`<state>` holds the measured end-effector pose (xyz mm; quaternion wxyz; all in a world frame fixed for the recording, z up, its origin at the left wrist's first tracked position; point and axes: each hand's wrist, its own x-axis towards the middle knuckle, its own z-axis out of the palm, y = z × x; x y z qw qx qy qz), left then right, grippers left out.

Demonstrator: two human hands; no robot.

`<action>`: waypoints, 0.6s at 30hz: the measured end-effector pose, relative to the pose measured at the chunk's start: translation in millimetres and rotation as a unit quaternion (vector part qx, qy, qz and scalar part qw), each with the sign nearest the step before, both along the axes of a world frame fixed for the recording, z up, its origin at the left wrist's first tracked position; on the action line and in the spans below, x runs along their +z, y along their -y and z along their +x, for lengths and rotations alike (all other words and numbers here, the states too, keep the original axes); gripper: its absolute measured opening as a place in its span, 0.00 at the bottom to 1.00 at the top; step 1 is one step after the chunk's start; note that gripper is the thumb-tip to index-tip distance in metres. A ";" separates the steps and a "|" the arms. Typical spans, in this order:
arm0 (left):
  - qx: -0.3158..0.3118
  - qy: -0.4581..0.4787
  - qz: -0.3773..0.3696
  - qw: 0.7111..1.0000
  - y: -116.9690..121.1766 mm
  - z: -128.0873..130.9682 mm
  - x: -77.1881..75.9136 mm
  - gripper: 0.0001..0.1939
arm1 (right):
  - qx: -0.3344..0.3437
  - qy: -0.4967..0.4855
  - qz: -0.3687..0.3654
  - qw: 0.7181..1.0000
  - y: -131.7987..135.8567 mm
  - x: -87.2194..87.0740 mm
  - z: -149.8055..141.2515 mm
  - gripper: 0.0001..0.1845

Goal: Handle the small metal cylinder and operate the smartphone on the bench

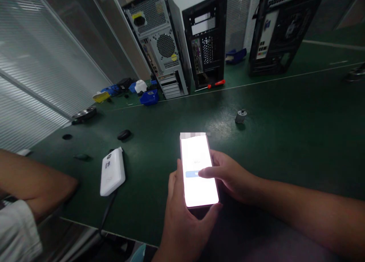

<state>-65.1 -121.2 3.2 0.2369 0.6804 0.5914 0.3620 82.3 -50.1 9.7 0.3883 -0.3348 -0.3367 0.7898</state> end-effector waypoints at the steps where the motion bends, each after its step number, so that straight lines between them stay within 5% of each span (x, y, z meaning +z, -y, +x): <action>1: 0.000 0.001 0.000 1.000 0.2 -0.1 -0.4 0.50 | 0.001 0.003 0.002 1.000 0.0 -0.5 -0.1 0.29; 18: 0.019 0.005 0.003 1.000 0.2 2.5 1.3 0.49 | -0.015 -0.050 -0.016 0.999 1.3 4.2 0.7 0.22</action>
